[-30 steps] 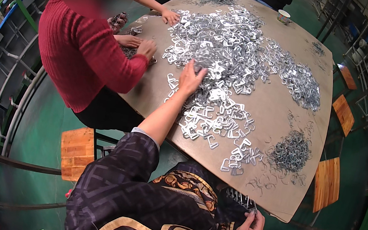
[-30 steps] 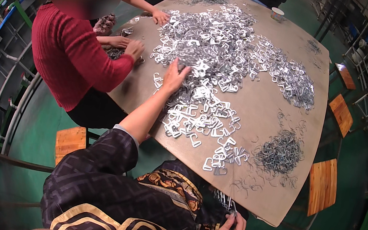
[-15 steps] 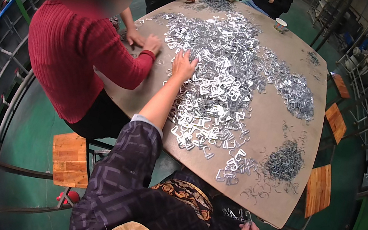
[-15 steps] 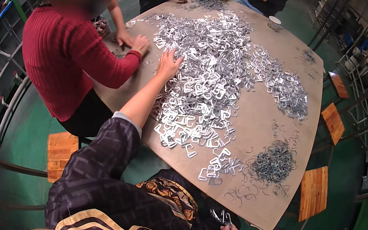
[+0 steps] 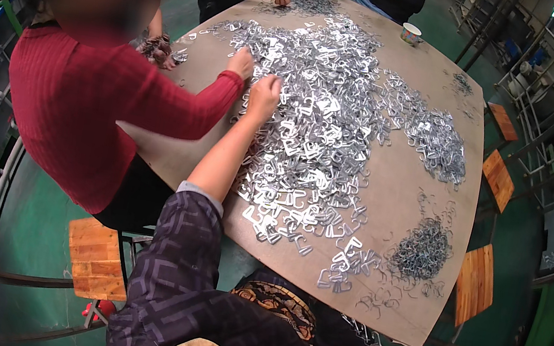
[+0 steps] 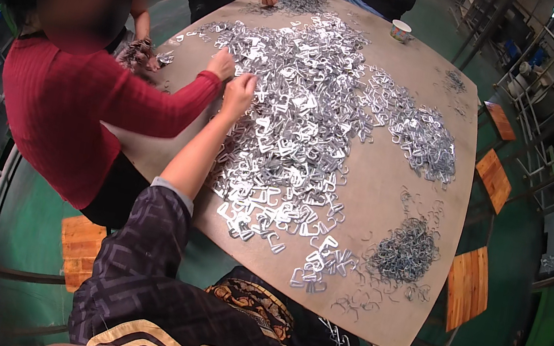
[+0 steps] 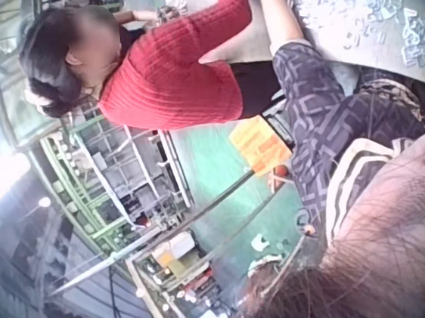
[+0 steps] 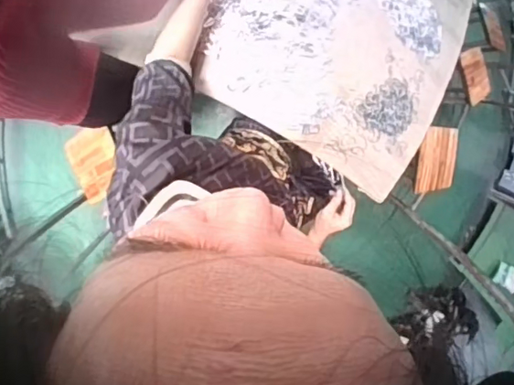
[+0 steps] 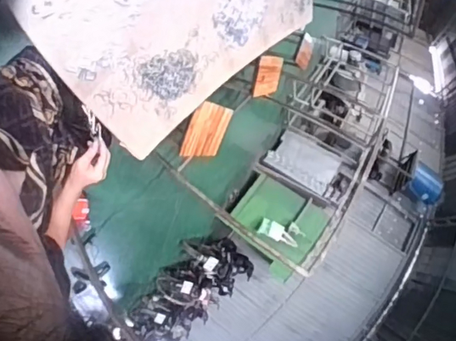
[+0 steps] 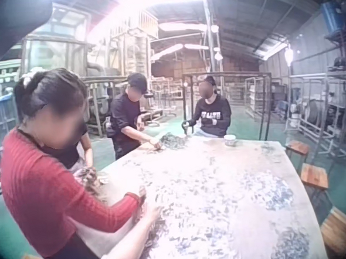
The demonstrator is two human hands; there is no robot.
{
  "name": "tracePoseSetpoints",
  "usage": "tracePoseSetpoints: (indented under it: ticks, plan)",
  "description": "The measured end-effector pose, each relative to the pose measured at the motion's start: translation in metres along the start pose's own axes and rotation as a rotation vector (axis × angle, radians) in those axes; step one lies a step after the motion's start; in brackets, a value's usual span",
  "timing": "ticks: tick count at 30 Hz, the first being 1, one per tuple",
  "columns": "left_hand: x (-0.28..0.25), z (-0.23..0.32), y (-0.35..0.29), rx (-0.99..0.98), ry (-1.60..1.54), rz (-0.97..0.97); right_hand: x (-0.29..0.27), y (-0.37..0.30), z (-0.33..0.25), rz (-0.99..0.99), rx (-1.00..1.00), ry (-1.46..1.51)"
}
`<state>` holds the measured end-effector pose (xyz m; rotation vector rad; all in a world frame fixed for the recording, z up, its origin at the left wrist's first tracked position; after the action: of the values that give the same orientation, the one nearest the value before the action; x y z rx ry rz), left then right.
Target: The person repeatedly picks up small metal hooks and wire loops from a table, connects them by hand, and places the assembled units onto a nearby hanging rack. Other people at the table perform similar assembly work.
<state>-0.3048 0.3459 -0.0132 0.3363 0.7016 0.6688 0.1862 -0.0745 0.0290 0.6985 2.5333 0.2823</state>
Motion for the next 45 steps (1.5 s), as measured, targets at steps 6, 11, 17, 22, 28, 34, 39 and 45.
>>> tracePoseSetpoints:
  ticks: [6,11,17,22,28,34,39,45]
  plan:
    - [0.03,-0.071,0.05,-0.187,0.367,-0.074,0.004,-0.002,-0.002,0.002,0.003,-0.05]
    - [0.041,-0.083,0.061,-0.374,0.254,-0.058,0.006,-0.004,0.001,0.004,0.018,-0.041]
    - [0.039,-0.104,0.07,-0.332,0.215,-0.177,0.006,-0.001,0.0,-0.005,0.031,-0.056]
    - [0.036,-0.093,0.066,-0.371,0.336,-0.274,0.01,0.0,0.004,-0.01,0.017,-0.002]
    - [0.018,-0.048,0.055,-0.397,0.505,-0.211,0.008,0.0,0.0,-0.043,0.022,-0.001]
    - [0.021,0.013,0.024,-0.039,0.149,-0.028,0.002,-0.004,0.005,-0.021,0.025,0.006]
    - [0.078,0.095,-0.005,0.028,-0.017,-0.716,-0.002,-0.008,0.008,0.005,0.029,0.014]
    - [0.148,0.154,0.065,0.045,0.111,-0.694,-0.008,-0.007,0.004,0.016,-0.012,-0.014]
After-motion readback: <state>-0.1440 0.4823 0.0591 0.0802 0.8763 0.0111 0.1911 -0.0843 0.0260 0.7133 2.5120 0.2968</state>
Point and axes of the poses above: each hand's wrist, its own y-axis towards the middle knuckle, its own x-axis out of the palm, z = x × y, the point moved 2 cm from there along y, towards the middle knuckle, and after that the axes turned 4 degrees about y, right-handed, at the moved point
